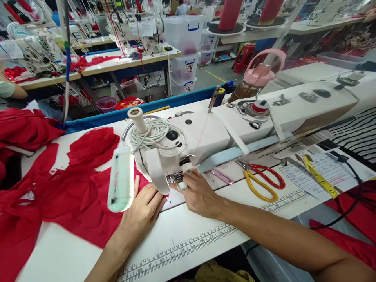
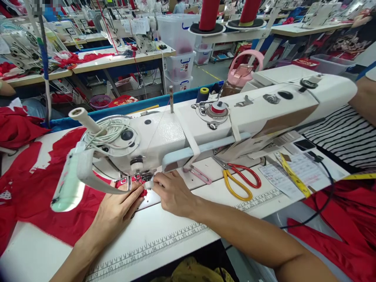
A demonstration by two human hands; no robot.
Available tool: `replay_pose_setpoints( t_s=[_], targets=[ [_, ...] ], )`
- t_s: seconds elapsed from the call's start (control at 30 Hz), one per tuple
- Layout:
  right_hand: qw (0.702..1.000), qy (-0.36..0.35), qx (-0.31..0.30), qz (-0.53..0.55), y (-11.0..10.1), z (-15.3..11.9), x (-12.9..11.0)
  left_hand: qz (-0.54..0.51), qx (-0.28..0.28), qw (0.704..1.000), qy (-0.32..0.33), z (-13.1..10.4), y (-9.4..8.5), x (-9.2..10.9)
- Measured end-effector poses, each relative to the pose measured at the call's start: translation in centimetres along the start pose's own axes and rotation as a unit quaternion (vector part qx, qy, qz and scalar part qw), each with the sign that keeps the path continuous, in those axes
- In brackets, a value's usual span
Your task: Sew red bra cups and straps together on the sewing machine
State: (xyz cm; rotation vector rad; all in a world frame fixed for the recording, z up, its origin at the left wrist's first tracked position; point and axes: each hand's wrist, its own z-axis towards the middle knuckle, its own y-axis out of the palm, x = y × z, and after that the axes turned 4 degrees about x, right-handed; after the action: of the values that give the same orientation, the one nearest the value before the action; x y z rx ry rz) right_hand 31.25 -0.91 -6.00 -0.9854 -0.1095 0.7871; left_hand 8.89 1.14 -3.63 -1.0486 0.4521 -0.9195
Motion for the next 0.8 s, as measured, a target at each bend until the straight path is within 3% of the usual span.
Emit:
replay_pose_setpoints(
  t_s=[0.23, 0.6, 0.8],
  targets=[
    [1.0, -0.002, -0.004, -0.012, 0.05, -0.25, -0.17, -0.012, 0.023, 1.0, 0.012, 0.51, -0.08, -0.02],
    [1.0, -0.002, -0.011, -0.02, -0.02, -0.11, -0.05, 0.009, -0.006, 1.0, -0.003, 0.57, -0.14, -0.67],
    [0.997, 0.001, -0.055, -0.045, -0.03, 0.48, -0.62, -0.025, 0.032, 0.999, -0.02, 0.53, -0.54, -0.47]
  ],
)
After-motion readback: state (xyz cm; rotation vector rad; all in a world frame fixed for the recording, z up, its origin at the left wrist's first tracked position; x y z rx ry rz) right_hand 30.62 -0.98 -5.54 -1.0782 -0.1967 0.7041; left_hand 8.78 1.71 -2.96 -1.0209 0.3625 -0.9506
